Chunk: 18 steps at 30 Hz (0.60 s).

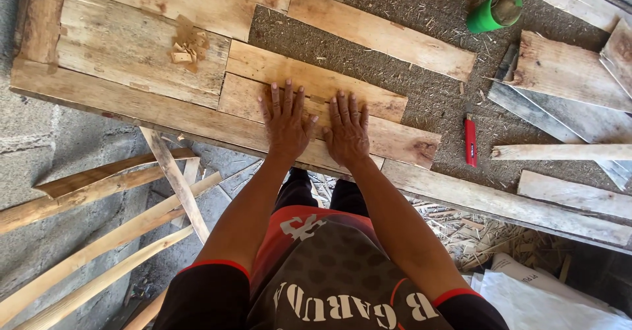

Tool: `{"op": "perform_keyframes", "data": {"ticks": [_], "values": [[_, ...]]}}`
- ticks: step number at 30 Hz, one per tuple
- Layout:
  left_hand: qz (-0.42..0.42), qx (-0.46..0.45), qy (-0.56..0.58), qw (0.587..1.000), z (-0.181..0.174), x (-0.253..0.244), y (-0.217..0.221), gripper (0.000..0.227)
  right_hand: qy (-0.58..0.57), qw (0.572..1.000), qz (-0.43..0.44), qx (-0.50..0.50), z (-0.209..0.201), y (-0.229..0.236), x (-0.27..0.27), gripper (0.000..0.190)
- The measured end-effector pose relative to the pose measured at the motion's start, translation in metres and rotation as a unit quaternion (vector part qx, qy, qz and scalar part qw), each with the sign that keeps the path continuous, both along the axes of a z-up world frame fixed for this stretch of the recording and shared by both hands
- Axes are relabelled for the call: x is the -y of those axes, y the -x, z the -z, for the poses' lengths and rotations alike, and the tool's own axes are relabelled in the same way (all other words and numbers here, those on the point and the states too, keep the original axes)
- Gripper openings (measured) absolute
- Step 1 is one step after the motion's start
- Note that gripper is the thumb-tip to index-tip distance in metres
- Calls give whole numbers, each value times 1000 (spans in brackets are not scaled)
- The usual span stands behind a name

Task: Cutting and arranging thin wooden strips on a board to create a textured pattern or surface.

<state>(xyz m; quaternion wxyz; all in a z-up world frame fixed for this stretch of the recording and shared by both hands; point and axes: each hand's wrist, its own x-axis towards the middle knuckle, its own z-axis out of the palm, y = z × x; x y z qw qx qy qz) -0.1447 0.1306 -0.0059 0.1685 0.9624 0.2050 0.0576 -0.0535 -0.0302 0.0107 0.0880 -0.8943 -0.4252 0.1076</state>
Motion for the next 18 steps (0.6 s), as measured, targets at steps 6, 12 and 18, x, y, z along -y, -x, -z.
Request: {"op": "perform_keyframes", "data": {"ticks": [6, 12, 18], "values": [[54, -41, -19, 997, -19, 18, 39, 85, 15, 1000, 1, -6, -1, 2, 1, 74], [86, 2, 36, 996, -5, 40, 68, 81, 43, 999, -4, 8, 0, 2, -1, 72], [85, 23, 31, 996, -10, 36, 76, 75, 53, 999, -2, 9, -1, 2, -2, 73]]}}
